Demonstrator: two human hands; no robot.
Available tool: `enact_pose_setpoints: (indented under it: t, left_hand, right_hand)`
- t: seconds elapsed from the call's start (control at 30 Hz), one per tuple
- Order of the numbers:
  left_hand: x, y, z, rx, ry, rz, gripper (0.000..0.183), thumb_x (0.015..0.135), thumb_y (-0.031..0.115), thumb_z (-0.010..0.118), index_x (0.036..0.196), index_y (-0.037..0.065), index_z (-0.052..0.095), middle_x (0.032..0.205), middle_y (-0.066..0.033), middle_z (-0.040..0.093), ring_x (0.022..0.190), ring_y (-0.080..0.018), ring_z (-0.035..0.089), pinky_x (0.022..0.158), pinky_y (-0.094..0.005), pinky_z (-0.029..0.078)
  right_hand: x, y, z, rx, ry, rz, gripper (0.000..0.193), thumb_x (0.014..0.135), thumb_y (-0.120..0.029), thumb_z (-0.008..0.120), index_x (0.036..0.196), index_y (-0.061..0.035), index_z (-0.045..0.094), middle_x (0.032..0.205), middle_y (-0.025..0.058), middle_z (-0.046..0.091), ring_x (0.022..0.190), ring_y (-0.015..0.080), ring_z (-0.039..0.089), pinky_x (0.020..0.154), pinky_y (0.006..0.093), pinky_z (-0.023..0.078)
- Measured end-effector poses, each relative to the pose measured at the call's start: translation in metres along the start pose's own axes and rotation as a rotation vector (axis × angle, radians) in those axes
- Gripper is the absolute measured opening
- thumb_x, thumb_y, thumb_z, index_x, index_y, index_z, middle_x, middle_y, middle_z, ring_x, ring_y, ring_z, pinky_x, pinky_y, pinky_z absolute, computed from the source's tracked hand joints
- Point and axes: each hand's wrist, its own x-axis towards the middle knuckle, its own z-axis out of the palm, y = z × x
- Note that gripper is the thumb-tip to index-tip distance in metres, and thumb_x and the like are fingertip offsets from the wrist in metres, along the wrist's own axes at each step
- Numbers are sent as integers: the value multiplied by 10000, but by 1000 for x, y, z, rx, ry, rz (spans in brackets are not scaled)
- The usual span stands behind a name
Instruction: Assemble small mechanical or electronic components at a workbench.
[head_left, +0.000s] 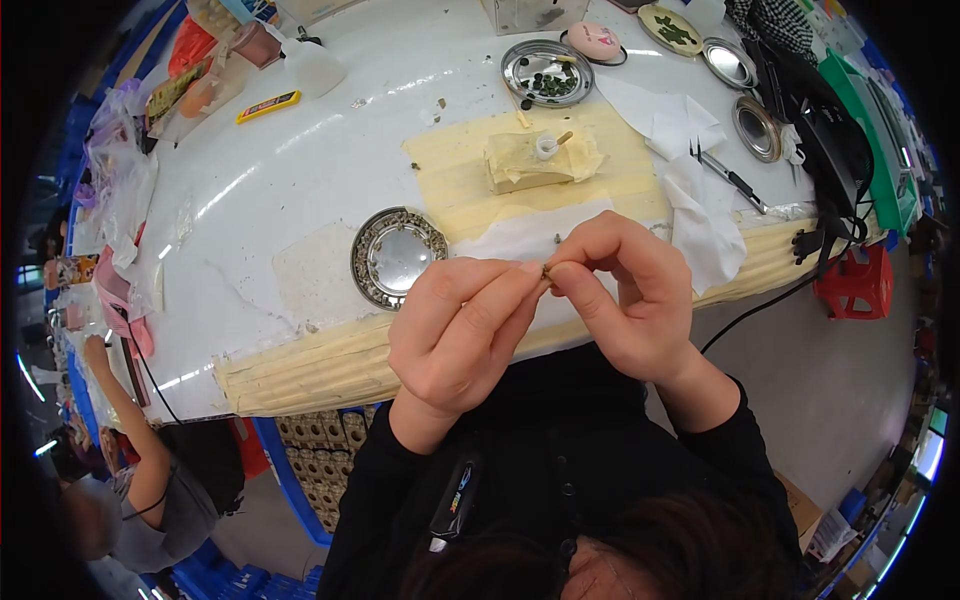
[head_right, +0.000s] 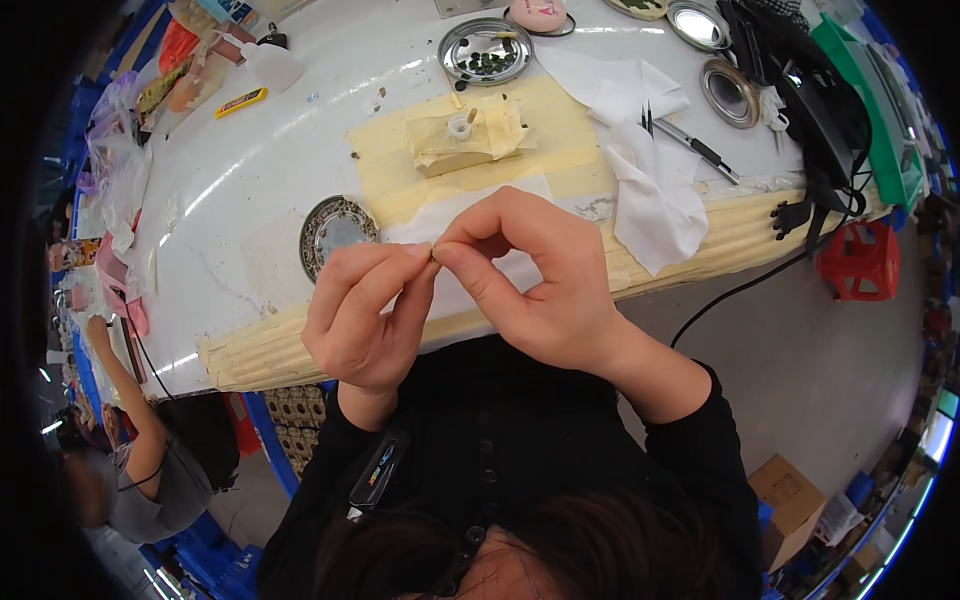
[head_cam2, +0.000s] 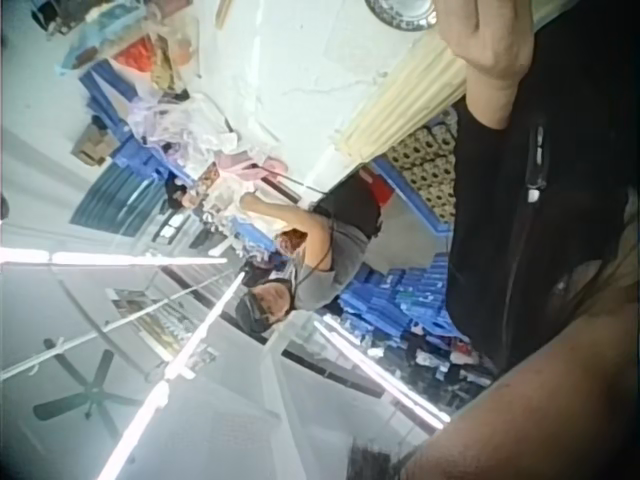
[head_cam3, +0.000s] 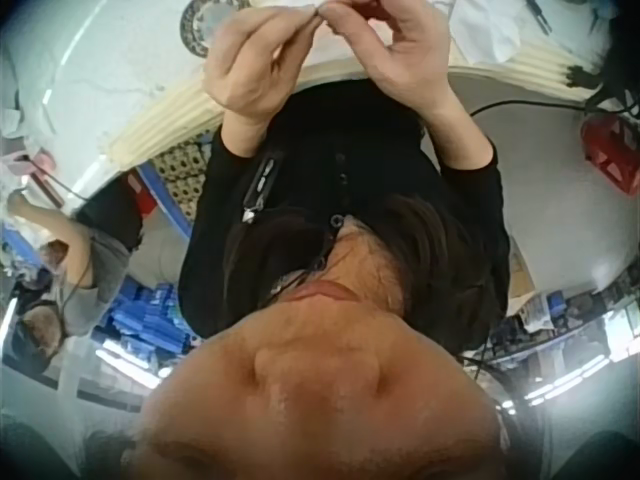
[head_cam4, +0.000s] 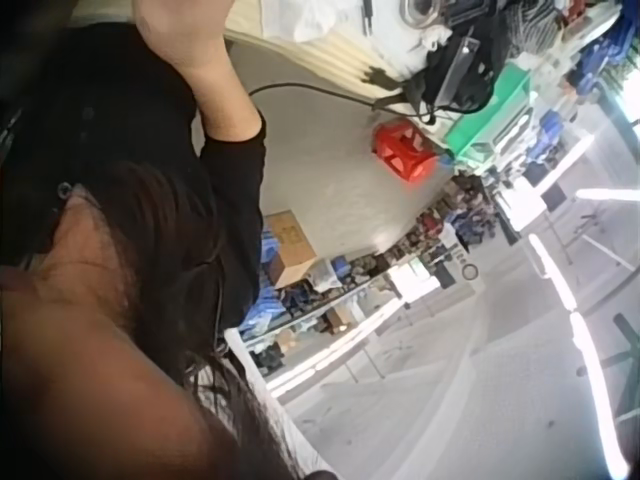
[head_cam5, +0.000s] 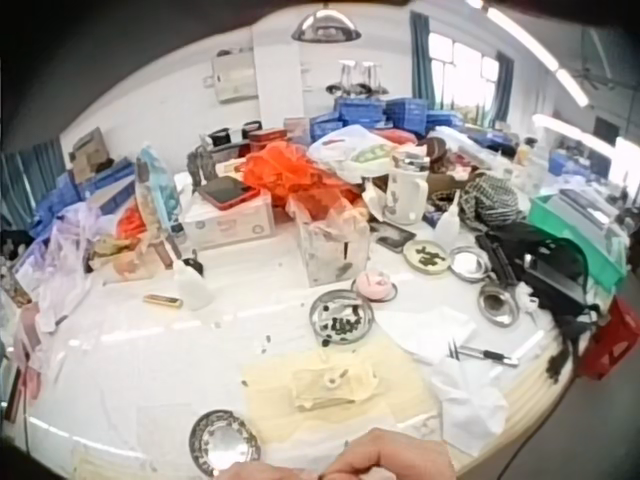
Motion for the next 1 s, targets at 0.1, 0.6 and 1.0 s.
enact_pose_setpoints:
  t: [0.1, 0.6, 1.0]
  left_hand:
    - [0, -2, -3, -107, -12, -21, 290, 650, -79, 766, 925, -22, 694, 822, -97, 652, 684, -210, 621, 562, -278, 484]
    - [1, -3, -7, -234, -42, -78, 283, 669, -90, 757, 931, 4, 713, 821, -83, 653, 687, -189, 616, 566, -268, 484]
    - [2, -1, 0, 11, -6, 23, 279, 658, -82, 762, 924, -33, 693, 826, -104, 656, 681, -214, 621, 567, -281, 483]
  right_hand:
    - [3, -6, -5, 506, -144, 427, 81, 917, -70, 626, 928, 9, 609, 808, 37, 629, 720, 84, 604, 660, 231, 509]
    - [5, 0, -9, 747, -271, 615, 198, 958, -184, 597, 963, 14, 603, 792, 50, 653, 678, 94, 616, 648, 232, 519]
    - [-1, -6, 1, 379, -39, 340, 93, 903, -68, 647, 929, 7, 599, 786, 40, 638, 691, 88, 603, 623, 244, 519]
